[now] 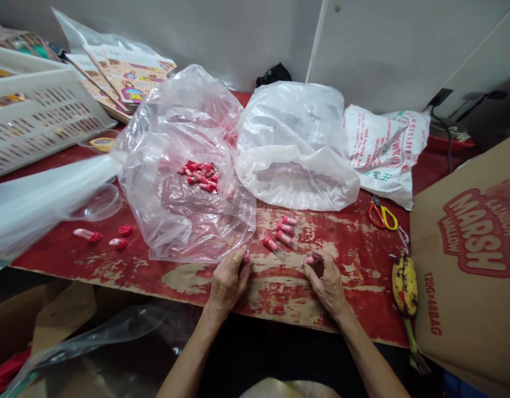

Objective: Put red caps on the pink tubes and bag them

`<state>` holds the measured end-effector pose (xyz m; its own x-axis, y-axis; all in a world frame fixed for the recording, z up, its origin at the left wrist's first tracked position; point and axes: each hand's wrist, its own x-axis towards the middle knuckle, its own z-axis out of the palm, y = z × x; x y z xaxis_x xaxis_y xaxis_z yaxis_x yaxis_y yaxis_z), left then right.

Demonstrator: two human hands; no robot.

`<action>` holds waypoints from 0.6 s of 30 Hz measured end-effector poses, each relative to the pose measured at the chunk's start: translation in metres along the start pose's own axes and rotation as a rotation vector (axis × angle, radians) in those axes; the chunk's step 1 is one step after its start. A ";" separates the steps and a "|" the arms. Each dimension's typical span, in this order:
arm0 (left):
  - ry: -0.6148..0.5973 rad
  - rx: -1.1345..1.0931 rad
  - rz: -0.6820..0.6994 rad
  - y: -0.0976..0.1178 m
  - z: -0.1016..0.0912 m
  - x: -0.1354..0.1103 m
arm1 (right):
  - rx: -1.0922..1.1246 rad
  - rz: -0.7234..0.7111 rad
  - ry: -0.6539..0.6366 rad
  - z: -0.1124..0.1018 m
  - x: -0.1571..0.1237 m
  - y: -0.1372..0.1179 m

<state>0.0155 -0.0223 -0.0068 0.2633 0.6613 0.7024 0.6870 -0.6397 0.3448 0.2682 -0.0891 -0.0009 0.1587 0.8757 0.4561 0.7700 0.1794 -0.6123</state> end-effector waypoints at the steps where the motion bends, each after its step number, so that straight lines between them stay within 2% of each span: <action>1: -0.002 -0.005 0.003 0.000 0.000 0.000 | -0.011 0.001 0.024 0.000 0.001 0.000; 4: 0.001 -0.013 0.011 0.000 -0.001 0.001 | 0.073 0.038 0.069 0.000 0.001 -0.005; 9: 0.014 -0.035 -0.031 0.001 -0.002 0.002 | 0.607 0.384 0.115 -0.004 0.002 -0.017; 12: -0.003 -0.035 -0.044 0.001 -0.003 0.002 | 0.857 0.507 0.079 -0.006 0.005 -0.019; 15: 0.003 -0.041 -0.024 0.001 -0.003 0.003 | 0.970 0.595 0.058 -0.006 0.007 -0.017; 18: 0.013 -0.034 -0.004 0.002 -0.003 0.004 | 0.984 0.625 0.126 -0.004 0.008 -0.017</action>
<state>0.0158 -0.0221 -0.0014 0.2517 0.6592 0.7086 0.6644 -0.6501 0.3688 0.2589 -0.0869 0.0154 0.4430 0.8934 -0.0742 -0.2648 0.0514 -0.9629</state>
